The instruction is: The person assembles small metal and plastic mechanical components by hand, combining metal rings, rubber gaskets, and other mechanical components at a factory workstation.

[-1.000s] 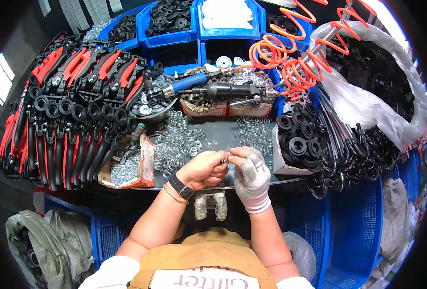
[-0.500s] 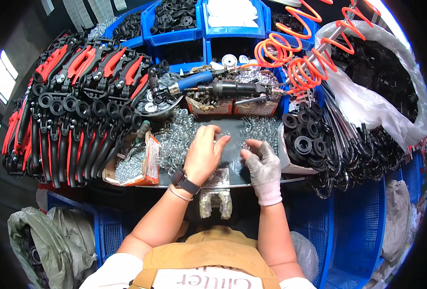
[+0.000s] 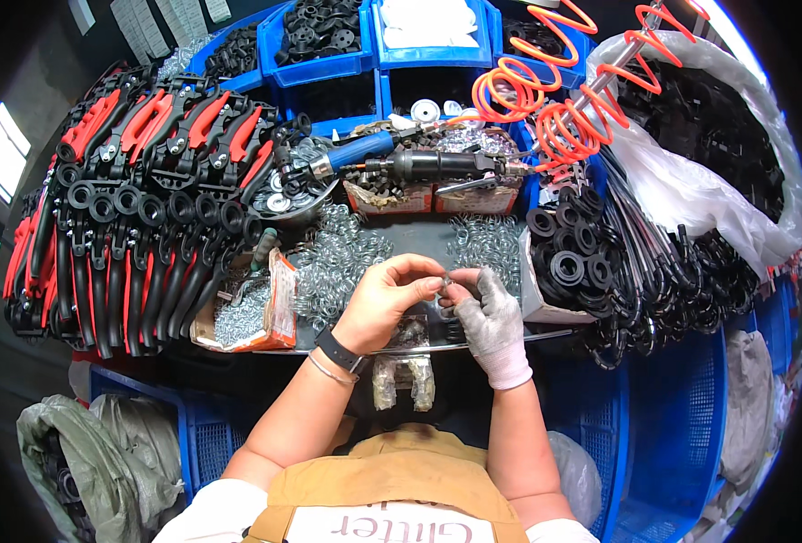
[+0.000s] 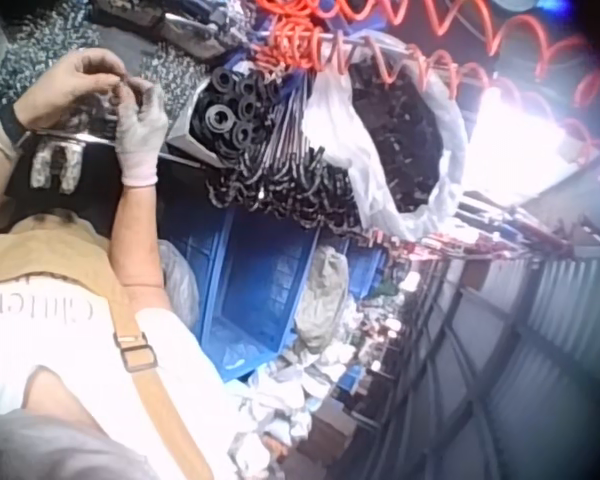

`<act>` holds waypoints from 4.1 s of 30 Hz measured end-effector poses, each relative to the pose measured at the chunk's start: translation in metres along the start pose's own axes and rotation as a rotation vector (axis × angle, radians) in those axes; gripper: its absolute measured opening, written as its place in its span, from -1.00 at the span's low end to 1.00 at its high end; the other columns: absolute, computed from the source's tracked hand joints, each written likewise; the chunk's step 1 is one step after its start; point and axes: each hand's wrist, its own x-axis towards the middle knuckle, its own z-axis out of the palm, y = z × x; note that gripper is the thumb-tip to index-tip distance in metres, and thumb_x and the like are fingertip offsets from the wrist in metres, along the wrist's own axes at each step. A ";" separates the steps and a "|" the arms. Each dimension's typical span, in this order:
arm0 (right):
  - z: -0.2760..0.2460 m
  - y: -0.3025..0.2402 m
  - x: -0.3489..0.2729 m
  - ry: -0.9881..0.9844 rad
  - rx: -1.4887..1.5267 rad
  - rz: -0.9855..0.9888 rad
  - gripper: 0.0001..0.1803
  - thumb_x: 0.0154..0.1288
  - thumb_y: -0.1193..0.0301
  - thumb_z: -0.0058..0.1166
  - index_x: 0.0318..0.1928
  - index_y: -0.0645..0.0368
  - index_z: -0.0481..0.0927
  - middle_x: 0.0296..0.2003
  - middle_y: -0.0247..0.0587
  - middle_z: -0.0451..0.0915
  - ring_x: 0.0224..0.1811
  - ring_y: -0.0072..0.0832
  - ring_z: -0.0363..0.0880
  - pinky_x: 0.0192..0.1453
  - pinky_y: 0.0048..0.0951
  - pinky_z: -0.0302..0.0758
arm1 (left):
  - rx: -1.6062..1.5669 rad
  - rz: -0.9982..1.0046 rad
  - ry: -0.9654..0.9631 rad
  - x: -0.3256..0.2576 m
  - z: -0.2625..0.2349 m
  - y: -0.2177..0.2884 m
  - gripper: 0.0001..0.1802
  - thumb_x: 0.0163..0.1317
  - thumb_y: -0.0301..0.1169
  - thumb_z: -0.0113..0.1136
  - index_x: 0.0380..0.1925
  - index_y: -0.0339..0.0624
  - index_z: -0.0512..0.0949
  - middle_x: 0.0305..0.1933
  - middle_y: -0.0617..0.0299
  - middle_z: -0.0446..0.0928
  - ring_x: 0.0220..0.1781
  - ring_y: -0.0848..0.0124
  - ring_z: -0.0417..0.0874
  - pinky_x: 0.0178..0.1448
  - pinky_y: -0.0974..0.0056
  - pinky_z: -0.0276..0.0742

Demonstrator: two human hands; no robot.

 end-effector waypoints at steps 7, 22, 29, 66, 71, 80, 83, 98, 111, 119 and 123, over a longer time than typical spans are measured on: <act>0.002 0.000 0.003 0.096 -0.542 -0.641 -0.74 0.11 0.68 0.24 -0.18 0.20 0.57 -0.21 -0.05 0.65 -0.22 -0.06 0.67 -0.11 -0.23 0.65 | 0.545 -0.085 0.187 0.008 0.006 -0.008 -0.66 0.52 -0.16 0.11 -0.19 -0.24 0.64 -0.38 0.32 0.60 -0.34 0.60 0.55 -0.25 0.38 0.47; 0.008 0.004 0.014 0.163 -0.939 -0.509 -0.53 0.07 0.61 0.29 0.04 0.11 0.57 0.28 0.09 0.38 0.30 0.05 0.39 0.35 0.00 0.41 | 1.182 0.341 0.335 0.039 -0.022 0.028 -0.54 0.41 -0.06 0.19 -0.26 -0.35 0.65 -0.30 -0.15 0.66 -0.22 -0.05 0.71 -0.08 0.02 0.59; 0.047 0.005 0.008 -0.261 -1.143 -0.301 -0.44 0.19 0.02 0.30 0.09 0.08 0.59 0.11 -0.15 0.51 0.24 -0.12 0.38 0.30 0.00 0.35 | 1.274 0.444 0.520 0.007 -0.043 0.068 -0.84 0.28 -0.40 0.28 -0.17 -0.16 0.63 -0.20 0.02 0.62 -0.12 -0.03 0.65 -0.02 -0.01 0.58; 0.022 -0.024 0.014 -0.155 0.320 0.282 -0.45 0.47 0.10 0.16 0.22 0.28 0.53 -0.35 -0.31 0.63 -0.39 -0.70 0.53 -0.34 -0.62 0.44 | 0.173 0.098 0.150 -0.022 -0.003 0.028 -0.73 0.32 -0.55 0.32 -0.02 -0.35 0.54 -0.12 0.15 0.67 -0.07 0.48 0.71 0.03 0.39 0.63; 0.020 -0.017 0.016 -0.103 0.226 0.253 -0.58 0.41 0.19 0.22 0.06 0.28 0.59 -0.31 -0.31 0.63 -0.36 -0.65 0.57 -0.29 -0.59 0.49 | 0.311 0.188 0.162 -0.025 0.004 0.018 -0.75 0.32 -0.56 0.32 -0.03 -0.32 0.55 -0.18 0.21 0.67 -0.13 0.49 0.71 -0.02 0.38 0.63; 0.022 -0.008 0.011 0.014 0.522 0.266 -0.62 0.37 0.27 0.27 0.00 0.31 0.56 -0.22 -0.25 0.63 -0.23 -0.56 0.66 -0.16 -0.54 0.55 | 0.326 0.195 0.275 -0.027 0.002 -0.002 -0.74 0.40 -0.48 0.25 0.05 -0.25 0.54 -0.15 0.30 0.63 -0.14 0.53 0.66 -0.04 0.37 0.62; 0.023 -0.008 0.009 -0.035 0.301 0.202 -0.59 0.32 0.29 0.30 0.02 0.32 0.55 -0.19 -0.22 0.64 -0.20 -0.51 0.67 -0.10 -0.50 0.57 | 0.198 0.185 0.300 -0.028 0.006 -0.004 -0.75 0.41 -0.47 0.24 0.06 -0.23 0.55 -0.12 0.29 0.63 -0.10 0.54 0.64 -0.03 0.39 0.59; 0.027 0.001 -0.003 0.011 -0.188 -0.181 -0.62 0.25 0.50 0.29 0.05 0.26 0.52 -0.13 -0.11 0.65 -0.10 -0.39 0.70 -0.05 -0.36 0.62 | -0.194 0.070 0.235 -0.036 0.017 -0.008 -0.72 0.46 -0.43 0.18 0.11 -0.24 0.54 -0.11 0.32 0.62 -0.16 0.55 0.61 -0.01 0.43 0.51; 0.026 0.004 -0.004 0.035 0.104 0.014 -0.56 0.28 0.62 0.20 0.15 0.27 0.44 -0.08 -0.20 0.60 -0.04 -0.53 0.61 0.08 -0.47 0.57 | 0.742 0.395 0.427 -0.035 0.013 -0.004 -0.85 0.40 -0.48 0.20 -0.14 -0.34 0.48 -0.13 0.13 0.54 -0.15 0.33 0.57 -0.07 0.23 0.53; 0.021 0.002 -0.006 -0.052 0.325 0.089 -0.47 0.19 0.58 0.29 0.17 0.24 0.43 -0.06 -0.26 0.49 -0.02 -0.55 0.53 0.09 -0.48 0.54 | 0.403 0.255 0.298 -0.043 0.011 -0.005 -0.75 0.37 -0.45 0.30 0.01 -0.30 0.60 -0.18 0.24 0.63 -0.11 0.53 0.64 -0.02 0.41 0.59; 0.026 0.005 -0.008 -0.018 0.483 0.124 -0.51 0.18 0.58 0.30 0.12 0.21 0.44 -0.11 -0.32 0.47 -0.07 -0.58 0.50 0.06 -0.49 0.53 | 0.546 0.285 0.355 -0.043 0.015 -0.010 -0.77 0.39 -0.39 0.28 -0.08 -0.31 0.53 -0.26 0.23 0.61 -0.25 0.46 0.63 -0.11 0.29 0.58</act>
